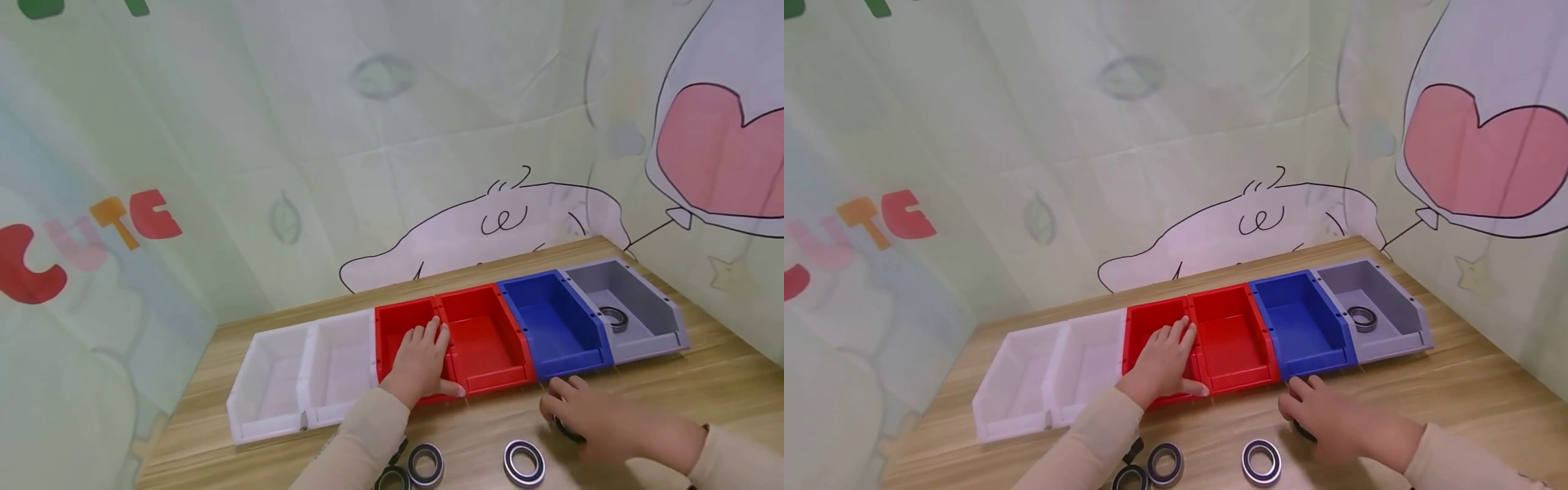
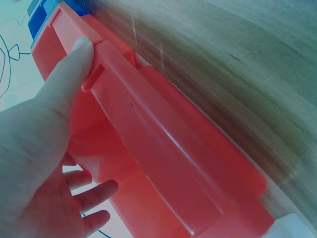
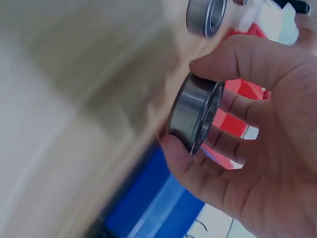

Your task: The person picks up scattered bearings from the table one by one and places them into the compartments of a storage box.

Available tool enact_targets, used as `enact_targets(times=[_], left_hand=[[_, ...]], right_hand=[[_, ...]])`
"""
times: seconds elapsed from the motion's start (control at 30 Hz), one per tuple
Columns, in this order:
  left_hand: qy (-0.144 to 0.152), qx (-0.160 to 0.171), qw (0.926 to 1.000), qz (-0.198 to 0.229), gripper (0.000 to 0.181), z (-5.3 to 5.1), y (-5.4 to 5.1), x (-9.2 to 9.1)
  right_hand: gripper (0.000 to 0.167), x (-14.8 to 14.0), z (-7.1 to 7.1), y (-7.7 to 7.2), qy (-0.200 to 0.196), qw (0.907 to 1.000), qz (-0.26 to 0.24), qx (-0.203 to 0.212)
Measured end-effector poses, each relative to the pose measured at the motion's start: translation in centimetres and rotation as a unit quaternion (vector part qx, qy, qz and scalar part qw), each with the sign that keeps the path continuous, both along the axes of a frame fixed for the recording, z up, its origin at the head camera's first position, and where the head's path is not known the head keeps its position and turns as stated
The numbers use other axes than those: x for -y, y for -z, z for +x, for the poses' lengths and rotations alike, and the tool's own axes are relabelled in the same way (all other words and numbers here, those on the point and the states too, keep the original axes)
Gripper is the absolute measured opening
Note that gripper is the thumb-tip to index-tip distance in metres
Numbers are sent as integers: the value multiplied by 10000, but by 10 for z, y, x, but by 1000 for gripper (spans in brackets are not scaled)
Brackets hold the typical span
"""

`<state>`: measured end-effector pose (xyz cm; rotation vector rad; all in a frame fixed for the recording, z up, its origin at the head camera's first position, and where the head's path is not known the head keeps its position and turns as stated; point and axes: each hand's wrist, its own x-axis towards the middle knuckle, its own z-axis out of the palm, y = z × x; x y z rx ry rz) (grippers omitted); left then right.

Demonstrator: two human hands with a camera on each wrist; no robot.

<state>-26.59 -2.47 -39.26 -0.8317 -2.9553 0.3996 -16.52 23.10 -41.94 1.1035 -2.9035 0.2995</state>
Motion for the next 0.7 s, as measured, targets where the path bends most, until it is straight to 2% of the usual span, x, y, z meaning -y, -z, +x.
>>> enact_targets(times=[0.13, 0.27, 0.37, 0.6, 0.7], left_hand=[[-6, -16, 10000, -42, 102, 0, 0, 1], [-15, -26, 10000, -91, 102, 0, 0, 1], [-15, 2, 10000, -82, 102, 0, 1, 2], [-5, -21, 9999, -118, 102, -1, 1, 2], [24, -66, 9997, -226, 102, 0, 1, 0]], right_hand=[[50, -5, -10, -16, 119, 9998, 114, 66], [45, -8, -20, -31, 400, 9977, 237, 500], [43, -12, -27, -36, 564, 9959, 219, 672], [41, -18, -49, -38, 849, 9953, 149, 437], [36, -20, -58, -41, 964, 9939, 196, 502]])
